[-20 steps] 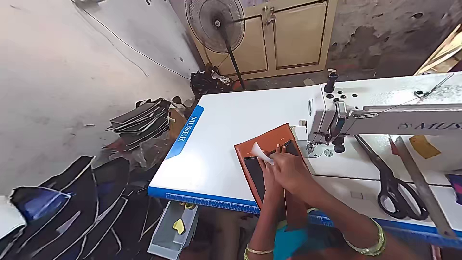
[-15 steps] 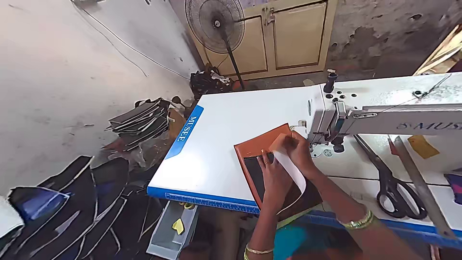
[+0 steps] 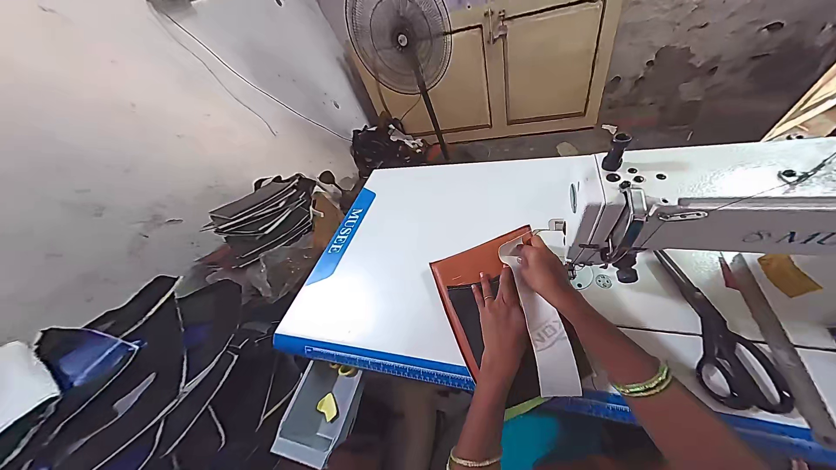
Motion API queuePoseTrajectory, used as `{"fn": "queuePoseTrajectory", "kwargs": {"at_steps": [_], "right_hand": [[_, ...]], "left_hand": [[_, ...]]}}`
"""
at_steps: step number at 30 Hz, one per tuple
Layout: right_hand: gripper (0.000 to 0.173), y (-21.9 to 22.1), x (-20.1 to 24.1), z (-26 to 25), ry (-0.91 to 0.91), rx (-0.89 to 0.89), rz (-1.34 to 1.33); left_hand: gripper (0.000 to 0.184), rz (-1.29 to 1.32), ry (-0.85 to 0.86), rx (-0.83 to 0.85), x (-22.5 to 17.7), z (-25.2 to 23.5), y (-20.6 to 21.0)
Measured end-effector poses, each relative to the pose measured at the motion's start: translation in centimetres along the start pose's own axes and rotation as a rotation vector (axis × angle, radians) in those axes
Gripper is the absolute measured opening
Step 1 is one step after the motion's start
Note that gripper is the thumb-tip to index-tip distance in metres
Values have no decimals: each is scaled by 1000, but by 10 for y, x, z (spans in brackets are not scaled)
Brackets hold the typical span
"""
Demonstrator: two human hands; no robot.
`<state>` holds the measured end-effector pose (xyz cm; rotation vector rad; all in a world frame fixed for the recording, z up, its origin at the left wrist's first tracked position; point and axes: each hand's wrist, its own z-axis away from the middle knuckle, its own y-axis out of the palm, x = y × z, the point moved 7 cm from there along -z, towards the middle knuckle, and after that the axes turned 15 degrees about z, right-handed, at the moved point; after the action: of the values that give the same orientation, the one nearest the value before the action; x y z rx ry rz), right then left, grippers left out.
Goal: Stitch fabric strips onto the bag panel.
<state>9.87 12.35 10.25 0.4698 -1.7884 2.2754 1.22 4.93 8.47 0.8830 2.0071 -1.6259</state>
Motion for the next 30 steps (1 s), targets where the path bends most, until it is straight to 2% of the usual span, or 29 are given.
{"fn": "queuePoseTrajectory", "kwargs": {"at_steps": [2, 5, 10, 12, 15, 16, 19, 23, 25, 27, 30], "right_hand": [[34, 0, 0, 0, 13, 27, 45], [37, 4, 0, 1, 7, 37, 110], [38, 8, -2, 1, -20, 9, 116], [36, 10, -4, 4, -26, -57, 93], [26, 11, -8, 12, -96, -338, 18], [25, 10, -8, 16, -118, -378, 34], [34, 14, 4, 32, -134, -202, 218], [41, 29, 12, 61, -138, -93, 374], [47, 36, 10, 61, -134, -119, 429], [51, 39, 9, 59, -148, -166, 435], [52, 37, 7, 59, -143, -144, 378]], "left_hand": [[46, 98, -42, -31, 0, -2, -4], [45, 59, -19, -32, -1, -2, -4], [44, 86, -91, 90, -1, -6, -7], [44, 84, -119, 112, -3, -10, -8], [42, 9, -167, 165, -8, -16, -5], [41, -26, -186, 189, -10, -18, -4], [41, -131, -255, 308, -12, -19, -1], [40, -220, -334, 454, -19, -23, -10], [41, -292, -342, 477, -24, -30, -12], [43, -338, -290, 428, -30, -40, -12], [44, -368, -230, 448, -26, -61, -1]]}}
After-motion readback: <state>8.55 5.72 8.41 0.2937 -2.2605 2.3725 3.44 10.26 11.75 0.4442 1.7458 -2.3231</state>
